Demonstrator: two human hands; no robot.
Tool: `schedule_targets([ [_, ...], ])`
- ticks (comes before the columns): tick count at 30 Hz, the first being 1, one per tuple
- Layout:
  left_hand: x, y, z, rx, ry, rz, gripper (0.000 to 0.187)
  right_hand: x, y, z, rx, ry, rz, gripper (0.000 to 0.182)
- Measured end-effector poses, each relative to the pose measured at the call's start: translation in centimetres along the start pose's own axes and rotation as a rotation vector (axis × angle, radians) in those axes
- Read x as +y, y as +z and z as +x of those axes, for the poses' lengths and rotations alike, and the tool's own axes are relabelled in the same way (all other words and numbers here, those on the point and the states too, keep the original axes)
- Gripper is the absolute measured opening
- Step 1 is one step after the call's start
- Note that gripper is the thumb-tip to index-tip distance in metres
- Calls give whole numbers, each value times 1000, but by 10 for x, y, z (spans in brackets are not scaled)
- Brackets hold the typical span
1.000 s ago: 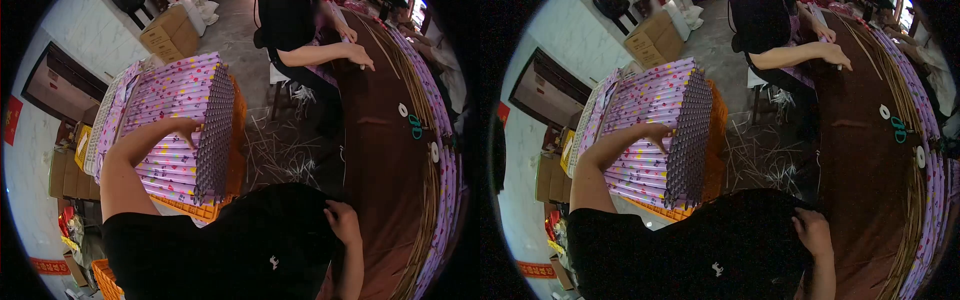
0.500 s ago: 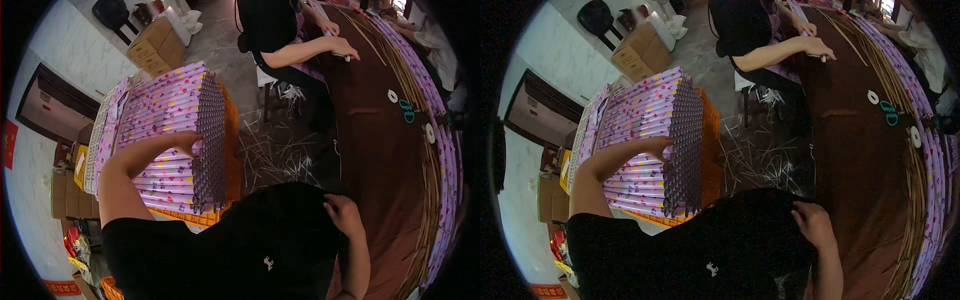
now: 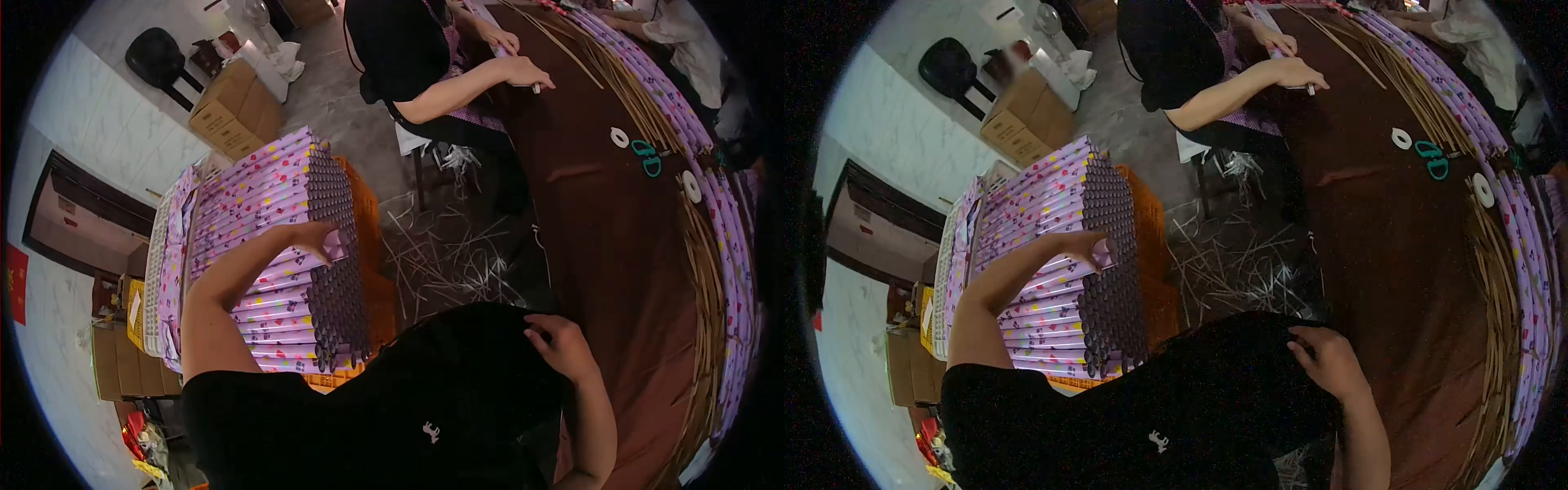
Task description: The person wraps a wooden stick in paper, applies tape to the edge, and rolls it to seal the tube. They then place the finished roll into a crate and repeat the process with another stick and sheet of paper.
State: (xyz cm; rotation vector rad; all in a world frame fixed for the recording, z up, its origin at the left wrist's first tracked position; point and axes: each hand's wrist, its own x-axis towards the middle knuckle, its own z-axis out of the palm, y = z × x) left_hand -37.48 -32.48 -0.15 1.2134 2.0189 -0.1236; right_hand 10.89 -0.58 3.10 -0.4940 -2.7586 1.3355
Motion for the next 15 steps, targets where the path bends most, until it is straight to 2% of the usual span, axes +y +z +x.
schedule_targets([
  [2,10,0,-7,-41,-18,4,85,1,0,0,-6,1,4,25],
  [4,11,6,-6,-60,-119,63,85,3,1,-1,-10,1,7,24],
  [6,18,6,-8,-25,-45,2,77,7,3,-1,7,-49,-10,25],
  [8,30,4,-4,-45,-114,53,75,6,2,-1,9,-53,5,25],
  [9,28,9,-1,40,-29,-9,72,5,2,-1,6,-57,20,25],
  [12,52,5,17,96,11,32,67,0,-1,-1,-25,-6,23,25],
  [13,69,0,19,117,-52,110,61,1,-1,-2,-23,-6,20,25],
  [15,71,8,45,62,7,91,57,7,1,-1,-12,-29,22,25],
])
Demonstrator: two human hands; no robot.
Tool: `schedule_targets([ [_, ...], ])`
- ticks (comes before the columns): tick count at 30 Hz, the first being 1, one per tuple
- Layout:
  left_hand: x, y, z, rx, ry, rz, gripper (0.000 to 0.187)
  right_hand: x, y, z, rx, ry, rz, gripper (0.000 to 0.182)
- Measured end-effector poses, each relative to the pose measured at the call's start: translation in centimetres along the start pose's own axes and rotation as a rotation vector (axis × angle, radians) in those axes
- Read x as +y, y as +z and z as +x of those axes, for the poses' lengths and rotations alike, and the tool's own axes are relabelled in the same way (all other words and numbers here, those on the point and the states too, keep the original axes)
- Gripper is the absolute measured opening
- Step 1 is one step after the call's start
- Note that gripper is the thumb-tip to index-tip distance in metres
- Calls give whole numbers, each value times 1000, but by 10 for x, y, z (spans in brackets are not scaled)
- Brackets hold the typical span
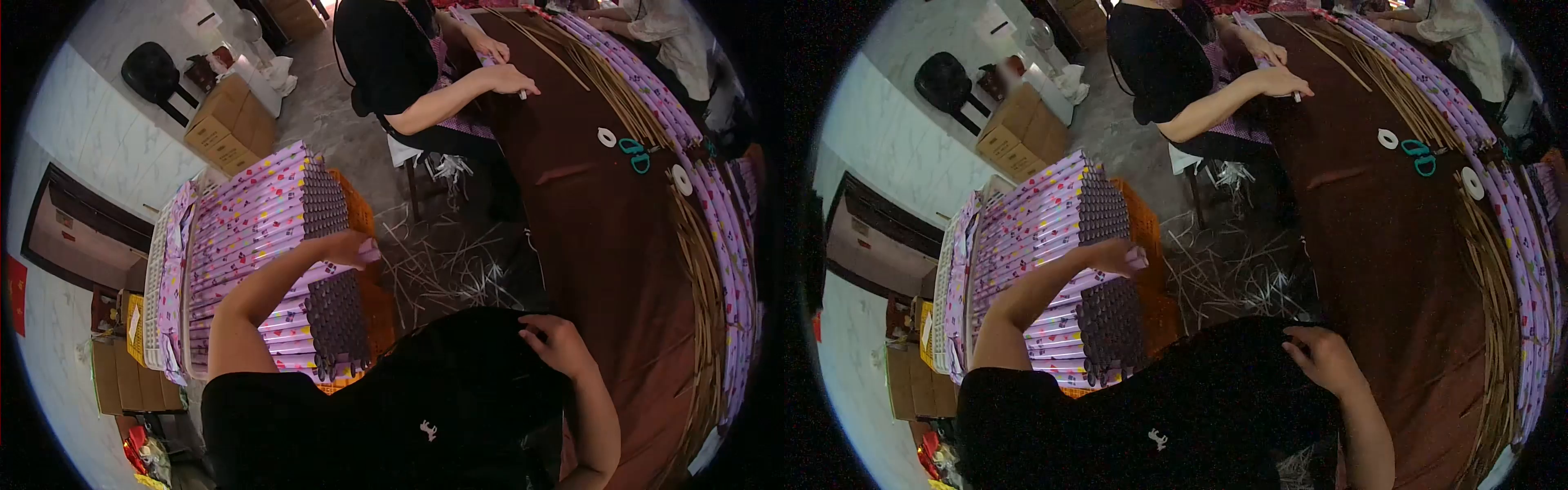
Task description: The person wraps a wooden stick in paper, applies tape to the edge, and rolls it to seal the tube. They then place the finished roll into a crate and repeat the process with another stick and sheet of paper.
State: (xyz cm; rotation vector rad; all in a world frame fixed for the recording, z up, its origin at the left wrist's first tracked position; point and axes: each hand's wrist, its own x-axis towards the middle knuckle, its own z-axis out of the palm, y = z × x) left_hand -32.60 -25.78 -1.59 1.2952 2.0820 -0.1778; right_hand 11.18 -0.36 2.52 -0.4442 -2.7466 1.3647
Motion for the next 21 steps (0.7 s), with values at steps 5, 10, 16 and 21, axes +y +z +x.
schedule_targets([
  [5,89,-11,9,-4,279,-35,58,-6,-3,3,-14,34,64,25],
  [10,206,-28,-10,-105,452,24,52,-1,-2,13,-31,190,313,28],
  [16,303,-4,-54,-140,820,236,50,-27,-9,55,-141,92,564,50],
  [21,348,22,-84,-85,1048,408,34,-45,46,96,-779,168,750,96],
])
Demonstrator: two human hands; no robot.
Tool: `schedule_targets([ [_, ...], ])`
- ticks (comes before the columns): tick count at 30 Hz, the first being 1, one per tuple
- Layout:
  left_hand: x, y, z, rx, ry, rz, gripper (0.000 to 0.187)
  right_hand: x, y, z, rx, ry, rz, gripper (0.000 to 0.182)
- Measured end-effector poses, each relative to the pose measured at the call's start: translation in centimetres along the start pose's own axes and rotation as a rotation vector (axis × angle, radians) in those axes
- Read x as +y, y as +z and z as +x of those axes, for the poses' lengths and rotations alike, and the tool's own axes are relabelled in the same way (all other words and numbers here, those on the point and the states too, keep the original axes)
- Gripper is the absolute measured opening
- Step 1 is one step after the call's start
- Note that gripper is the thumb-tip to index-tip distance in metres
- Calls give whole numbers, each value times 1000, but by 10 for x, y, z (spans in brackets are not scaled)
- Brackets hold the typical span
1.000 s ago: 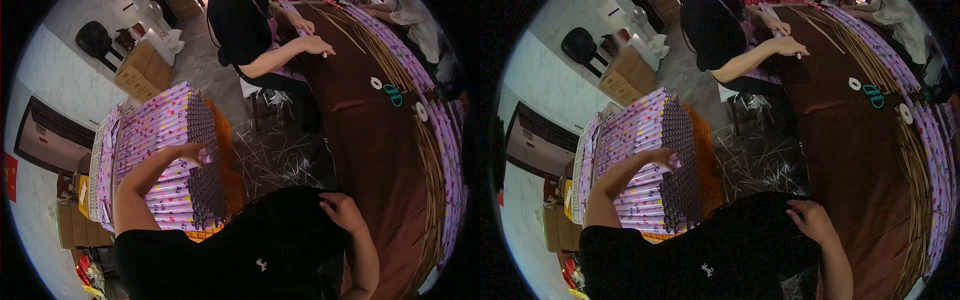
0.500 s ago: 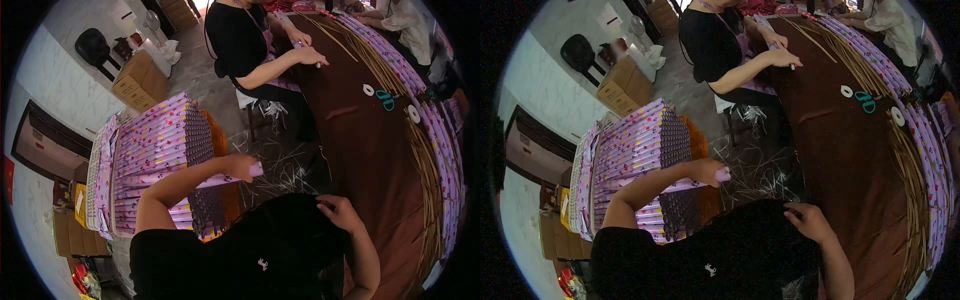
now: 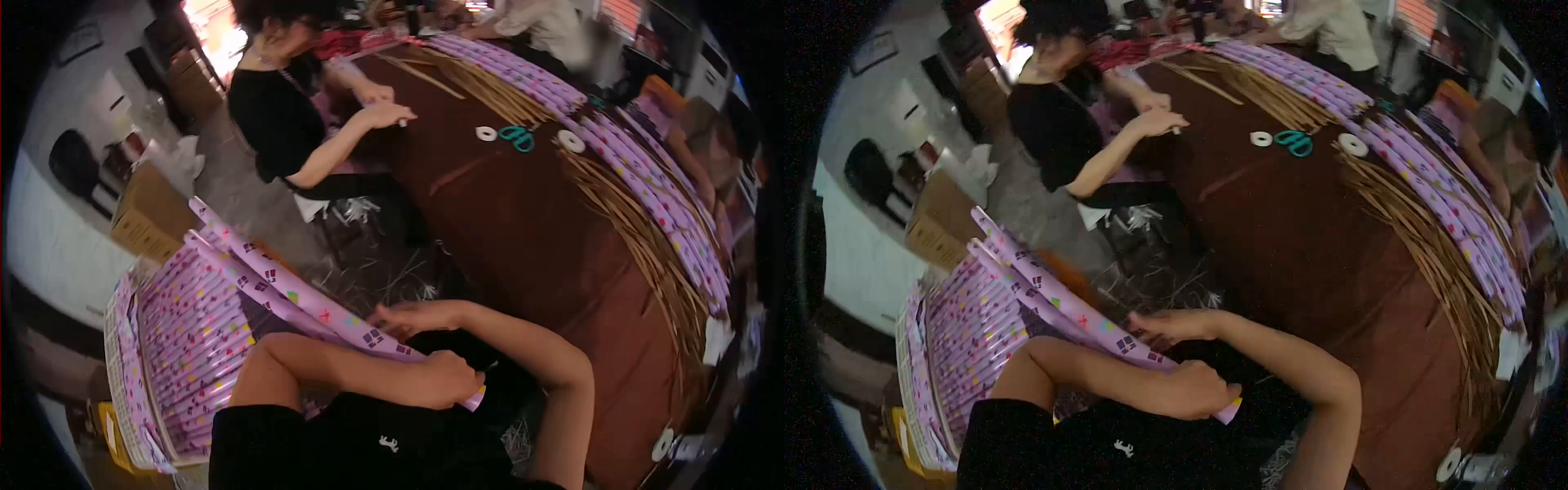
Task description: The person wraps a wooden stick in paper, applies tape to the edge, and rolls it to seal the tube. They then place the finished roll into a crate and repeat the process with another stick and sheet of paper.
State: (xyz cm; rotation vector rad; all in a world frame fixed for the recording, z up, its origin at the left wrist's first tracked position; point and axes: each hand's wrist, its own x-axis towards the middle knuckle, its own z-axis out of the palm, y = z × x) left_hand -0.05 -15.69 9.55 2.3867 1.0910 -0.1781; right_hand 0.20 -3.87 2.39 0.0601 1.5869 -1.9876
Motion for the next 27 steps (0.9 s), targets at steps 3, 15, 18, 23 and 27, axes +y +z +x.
schedule_targets([
  [3,15,26,24,-12,79,59,27,-6,29,14,-94,-106,196,91],
  [15,52,60,50,168,234,628,17,-22,90,-73,729,-397,-355,53],
  [18,63,63,58,133,407,936,18,-35,123,-112,948,-357,-279,49],
  [23,70,54,84,481,794,1097,22,-23,147,-162,1437,-395,-362,48],
  [27,90,40,127,501,683,1081,34,-11,129,-202,1785,-159,-609,43],
])
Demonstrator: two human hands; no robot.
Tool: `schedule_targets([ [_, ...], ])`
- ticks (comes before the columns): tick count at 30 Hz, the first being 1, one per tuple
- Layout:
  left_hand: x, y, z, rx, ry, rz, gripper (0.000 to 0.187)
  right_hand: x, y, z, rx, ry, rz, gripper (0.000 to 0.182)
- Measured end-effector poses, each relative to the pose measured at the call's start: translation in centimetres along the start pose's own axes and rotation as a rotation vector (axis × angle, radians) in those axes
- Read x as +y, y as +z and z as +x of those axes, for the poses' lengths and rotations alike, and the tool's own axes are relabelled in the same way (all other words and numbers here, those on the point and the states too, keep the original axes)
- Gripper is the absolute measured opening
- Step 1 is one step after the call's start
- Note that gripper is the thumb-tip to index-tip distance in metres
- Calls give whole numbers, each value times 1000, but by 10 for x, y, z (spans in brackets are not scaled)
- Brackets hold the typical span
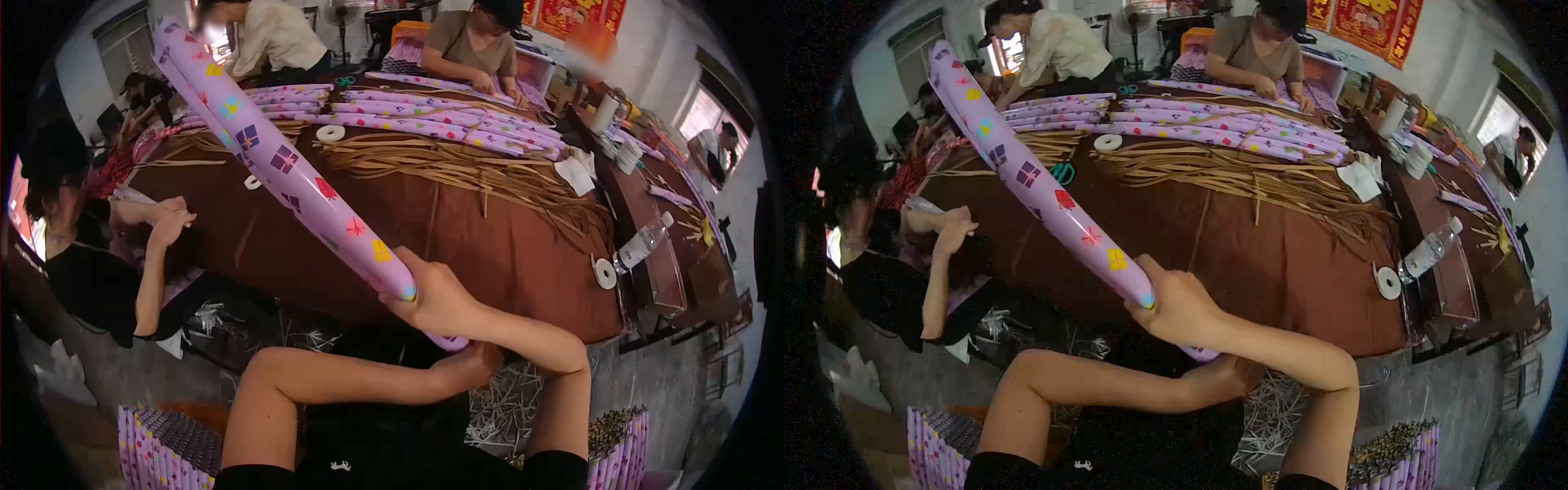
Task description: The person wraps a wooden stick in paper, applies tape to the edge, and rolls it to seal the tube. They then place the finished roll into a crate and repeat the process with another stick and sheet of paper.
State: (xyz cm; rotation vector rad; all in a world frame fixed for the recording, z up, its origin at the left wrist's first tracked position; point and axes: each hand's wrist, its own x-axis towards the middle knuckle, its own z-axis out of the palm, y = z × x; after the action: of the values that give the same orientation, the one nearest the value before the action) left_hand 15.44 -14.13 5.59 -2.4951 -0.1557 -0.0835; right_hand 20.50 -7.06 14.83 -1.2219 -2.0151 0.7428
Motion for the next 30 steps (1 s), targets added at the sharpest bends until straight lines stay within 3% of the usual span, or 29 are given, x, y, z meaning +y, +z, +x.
schedule_targets([
  [3,-35,2,16,141,76,-79,68,39,-17,14,133,20,-362,40],
  [6,-35,22,28,276,201,-291,68,78,-45,23,162,44,-652,45],
  [7,-39,30,24,332,213,-467,59,95,-54,25,153,36,-738,46],
  [10,-79,53,12,421,4,-466,35,146,-74,30,137,46,-950,48],
  [12,-115,81,3,417,-156,-374,39,175,-87,32,21,24,-1155,50],
  [16,-167,149,-4,423,-477,-671,49,228,-109,35,22,-24,-1139,46],
  [19,-200,187,-10,297,-635,-448,57,245,-120,35,63,-64,-1193,43],
  [21,-213,209,-10,319,-701,-378,57,250,-126,33,102,-102,-1226,40],
  [23,-223,219,-8,360,-717,-412,56,259,-131,32,80,-78,-1227,43],
  [25,-231,220,-3,316,-669,-275,44,268,-132,27,59,-41,-1231,46],
  [26,-235,219,-2,346,-637,-205,38,267,-132,26,140,-130,-1221,43],
  [30,-239,231,-2,244,-568,-272,45,252,-131,22,282,-243,-1290,42],
])
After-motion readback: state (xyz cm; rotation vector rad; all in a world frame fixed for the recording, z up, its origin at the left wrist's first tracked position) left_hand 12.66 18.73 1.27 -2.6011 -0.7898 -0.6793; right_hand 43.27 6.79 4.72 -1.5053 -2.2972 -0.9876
